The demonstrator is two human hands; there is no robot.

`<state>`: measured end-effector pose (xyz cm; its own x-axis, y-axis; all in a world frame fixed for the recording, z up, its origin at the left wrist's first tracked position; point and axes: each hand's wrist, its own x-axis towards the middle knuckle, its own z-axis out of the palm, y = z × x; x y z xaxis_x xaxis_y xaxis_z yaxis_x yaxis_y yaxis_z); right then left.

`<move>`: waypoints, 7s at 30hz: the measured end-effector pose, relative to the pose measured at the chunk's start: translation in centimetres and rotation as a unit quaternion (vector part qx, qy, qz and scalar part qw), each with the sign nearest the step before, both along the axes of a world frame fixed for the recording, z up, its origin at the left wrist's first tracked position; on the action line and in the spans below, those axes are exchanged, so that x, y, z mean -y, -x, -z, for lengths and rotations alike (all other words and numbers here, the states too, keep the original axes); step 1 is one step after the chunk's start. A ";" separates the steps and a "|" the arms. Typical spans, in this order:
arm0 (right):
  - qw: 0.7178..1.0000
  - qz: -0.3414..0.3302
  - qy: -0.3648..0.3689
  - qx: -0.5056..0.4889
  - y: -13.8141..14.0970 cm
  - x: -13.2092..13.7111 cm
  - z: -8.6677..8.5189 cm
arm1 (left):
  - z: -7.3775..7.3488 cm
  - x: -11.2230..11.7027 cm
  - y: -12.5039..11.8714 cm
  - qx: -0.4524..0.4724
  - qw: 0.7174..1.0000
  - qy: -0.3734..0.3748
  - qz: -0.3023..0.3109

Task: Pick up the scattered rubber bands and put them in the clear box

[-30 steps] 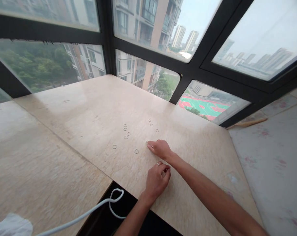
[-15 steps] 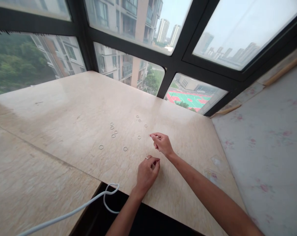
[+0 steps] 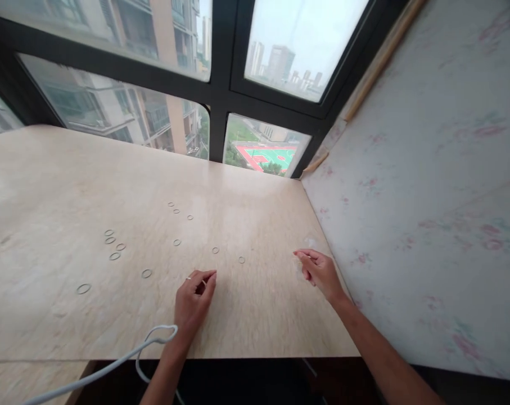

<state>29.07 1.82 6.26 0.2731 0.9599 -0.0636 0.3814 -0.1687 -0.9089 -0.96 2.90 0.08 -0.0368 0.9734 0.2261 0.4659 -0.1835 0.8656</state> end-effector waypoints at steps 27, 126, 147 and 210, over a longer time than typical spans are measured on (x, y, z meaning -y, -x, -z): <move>0.985 -0.017 -0.111 0.132 -3.6 9.7 7.1 | -2.2 -4.5 0.7 -0.169 0.978 0.117 0.032; 0.706 -0.379 -0.037 0.596 25.6 -18.8 2.1 | 1.4 1.6 1.6 0.065 0.996 0.015 -0.060; 0.991 -0.130 0.038 -0.006 3.0 -3.1 -2.4 | 0.5 1.4 2.1 0.064 0.994 0.028 -0.083; 0.933 -0.102 -0.140 0.316 0.0 6.3 7.5 | -3.5 -10.9 16.6 -0.470 0.876 0.083 -0.068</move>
<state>29.10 -4.48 -1.26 -0.0184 0.9510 0.3086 0.8539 0.1755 -0.4900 -17.56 13.84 3.57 -0.0278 0.9969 0.0736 0.9951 0.0206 0.0971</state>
